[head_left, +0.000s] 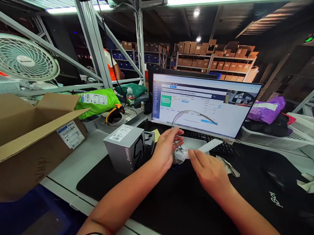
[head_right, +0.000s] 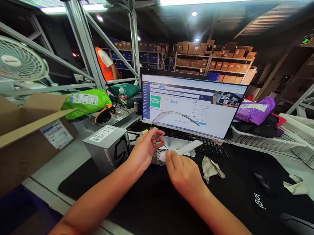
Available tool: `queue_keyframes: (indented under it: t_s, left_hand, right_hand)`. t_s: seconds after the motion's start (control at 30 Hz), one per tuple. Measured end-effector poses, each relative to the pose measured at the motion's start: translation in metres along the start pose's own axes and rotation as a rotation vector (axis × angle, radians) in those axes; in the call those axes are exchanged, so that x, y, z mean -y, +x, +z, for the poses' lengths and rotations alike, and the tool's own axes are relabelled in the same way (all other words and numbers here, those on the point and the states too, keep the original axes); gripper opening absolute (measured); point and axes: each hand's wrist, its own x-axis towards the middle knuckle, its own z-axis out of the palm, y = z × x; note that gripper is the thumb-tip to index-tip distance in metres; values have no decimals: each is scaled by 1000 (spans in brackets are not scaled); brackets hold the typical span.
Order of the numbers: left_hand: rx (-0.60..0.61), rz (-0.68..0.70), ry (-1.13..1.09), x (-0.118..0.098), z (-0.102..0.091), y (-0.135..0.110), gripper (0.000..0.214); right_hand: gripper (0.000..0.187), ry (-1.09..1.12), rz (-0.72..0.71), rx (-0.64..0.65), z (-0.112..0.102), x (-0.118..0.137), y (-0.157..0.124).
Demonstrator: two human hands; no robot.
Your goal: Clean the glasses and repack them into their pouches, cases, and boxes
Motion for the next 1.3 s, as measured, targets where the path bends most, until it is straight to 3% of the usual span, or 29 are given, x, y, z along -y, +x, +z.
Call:
queue_keyframes:
  t_s: [0.2, 0.43, 0.53, 0.6, 0.7, 0.77, 0.9, 1.03, 1.1, 1.2, 1.3]
  left_hand:
    - [72, 48, 159, -4, -4, 1, 35]
    - [129, 27, 263, -3, -2, 2, 35]
    - [94, 41, 243, -6, -4, 6, 36]
    - [101, 45, 261, -8, -5, 8, 36]
    - [182, 35, 358, -10, -5, 6, 36]
    - [226, 30, 399, -8, -4, 3, 35]
    - [187, 97, 368, -4, -3, 0, 31]
    - [113, 147, 296, -6, -3, 4, 33]
    - [76, 141, 241, -7, -3, 6, 36]
    - [46, 94, 180, -6, -3, 7, 39]
    - [41, 9, 138, -2, -2, 6, 41]
  right_hand:
    - [23, 83, -50, 11, -2, -27, 1]
    - [27, 267, -51, 101, 10, -22, -2]
    - [41, 370, 103, 116, 9, -34, -6]
    - [56, 366, 277, 86, 6, -52, -11]
    - [69, 338, 593, 34, 8, -78, -21]
    - [74, 400, 702, 89, 16, -84, -26]
    - [93, 669, 637, 279, 25, -60, -25]
    - [98, 862, 424, 446, 6, -29, -14]
    - [93, 801, 338, 449, -5, -24, -12]
    - [72, 486, 353, 274, -9, -24, -10]
    - [44, 241, 173, 214, 0, -23, -7]
